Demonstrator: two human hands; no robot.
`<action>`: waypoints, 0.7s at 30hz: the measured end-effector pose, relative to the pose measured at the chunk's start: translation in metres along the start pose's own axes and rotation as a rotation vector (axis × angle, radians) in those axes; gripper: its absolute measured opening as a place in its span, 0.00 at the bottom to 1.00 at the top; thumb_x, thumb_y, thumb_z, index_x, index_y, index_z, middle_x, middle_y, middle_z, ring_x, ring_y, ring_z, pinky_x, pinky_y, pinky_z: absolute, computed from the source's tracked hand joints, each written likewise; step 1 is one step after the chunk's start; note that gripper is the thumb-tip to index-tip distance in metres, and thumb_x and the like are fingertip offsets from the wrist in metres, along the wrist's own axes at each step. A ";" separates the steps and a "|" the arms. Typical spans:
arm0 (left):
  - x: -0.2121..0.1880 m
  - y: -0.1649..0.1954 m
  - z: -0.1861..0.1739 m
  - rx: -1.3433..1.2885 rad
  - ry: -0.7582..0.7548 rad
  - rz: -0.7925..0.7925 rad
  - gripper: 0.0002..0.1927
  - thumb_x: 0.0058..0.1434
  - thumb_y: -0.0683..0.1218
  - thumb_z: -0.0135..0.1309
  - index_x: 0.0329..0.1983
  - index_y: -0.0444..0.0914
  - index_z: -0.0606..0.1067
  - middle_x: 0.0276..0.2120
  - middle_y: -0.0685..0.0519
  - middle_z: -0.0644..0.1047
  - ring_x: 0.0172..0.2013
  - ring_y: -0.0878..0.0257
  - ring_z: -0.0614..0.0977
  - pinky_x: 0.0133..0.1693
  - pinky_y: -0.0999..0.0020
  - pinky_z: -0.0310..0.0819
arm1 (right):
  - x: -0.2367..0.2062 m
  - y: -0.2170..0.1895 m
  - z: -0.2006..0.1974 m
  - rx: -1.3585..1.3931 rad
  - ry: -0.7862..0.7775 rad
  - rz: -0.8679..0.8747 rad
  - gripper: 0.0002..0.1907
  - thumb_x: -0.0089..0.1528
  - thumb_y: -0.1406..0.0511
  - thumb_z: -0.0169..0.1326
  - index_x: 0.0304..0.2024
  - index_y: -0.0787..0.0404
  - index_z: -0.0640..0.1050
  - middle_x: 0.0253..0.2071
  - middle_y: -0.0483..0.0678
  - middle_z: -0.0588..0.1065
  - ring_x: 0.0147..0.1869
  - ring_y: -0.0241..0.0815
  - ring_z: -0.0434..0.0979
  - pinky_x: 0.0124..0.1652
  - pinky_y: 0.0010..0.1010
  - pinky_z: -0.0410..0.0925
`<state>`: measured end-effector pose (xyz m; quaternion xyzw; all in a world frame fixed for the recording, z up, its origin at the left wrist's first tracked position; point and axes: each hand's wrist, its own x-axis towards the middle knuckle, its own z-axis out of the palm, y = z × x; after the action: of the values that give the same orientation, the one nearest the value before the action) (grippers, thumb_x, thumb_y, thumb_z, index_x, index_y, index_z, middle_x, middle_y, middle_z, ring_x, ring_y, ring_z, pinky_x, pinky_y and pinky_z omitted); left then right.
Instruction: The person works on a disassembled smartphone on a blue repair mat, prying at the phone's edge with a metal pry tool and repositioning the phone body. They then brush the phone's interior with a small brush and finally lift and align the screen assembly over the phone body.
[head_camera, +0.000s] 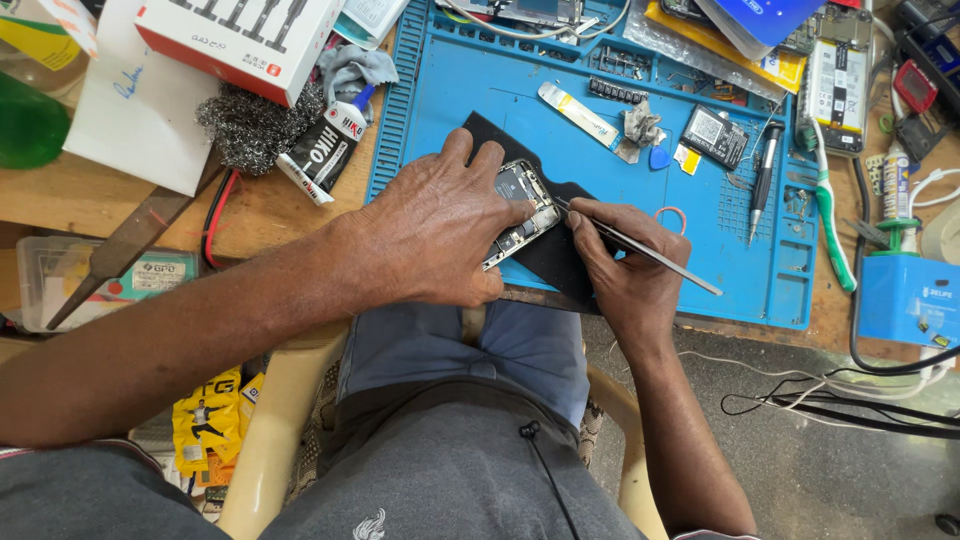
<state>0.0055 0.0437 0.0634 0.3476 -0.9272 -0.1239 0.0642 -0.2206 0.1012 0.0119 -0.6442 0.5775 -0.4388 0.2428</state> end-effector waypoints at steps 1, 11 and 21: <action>0.000 0.000 0.000 -0.007 0.003 -0.001 0.33 0.39 0.57 0.65 0.51 0.42 0.81 0.41 0.38 0.69 0.45 0.41 0.71 0.39 0.47 0.77 | 0.000 0.000 0.001 0.026 0.002 0.033 0.08 0.65 0.72 0.63 0.48 0.64 0.84 0.41 0.51 0.83 0.41 0.34 0.79 0.41 0.25 0.72; -0.001 -0.004 0.003 -0.006 -0.012 0.005 0.34 0.41 0.59 0.66 0.53 0.42 0.80 0.41 0.38 0.69 0.45 0.41 0.71 0.40 0.47 0.77 | 0.003 0.000 0.005 -0.055 0.012 -0.101 0.09 0.65 0.73 0.63 0.48 0.65 0.84 0.42 0.51 0.83 0.45 0.34 0.82 0.44 0.24 0.74; -0.002 -0.007 0.004 -0.013 0.062 0.036 0.34 0.43 0.63 0.66 0.51 0.41 0.81 0.39 0.37 0.70 0.44 0.41 0.72 0.38 0.46 0.77 | 0.009 -0.002 0.008 -0.083 0.010 -0.124 0.08 0.66 0.72 0.63 0.47 0.65 0.84 0.42 0.51 0.83 0.44 0.35 0.83 0.44 0.25 0.74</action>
<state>0.0106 0.0404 0.0572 0.3338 -0.9302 -0.1177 0.0973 -0.2133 0.0913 0.0117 -0.6859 0.5555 -0.4319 0.1855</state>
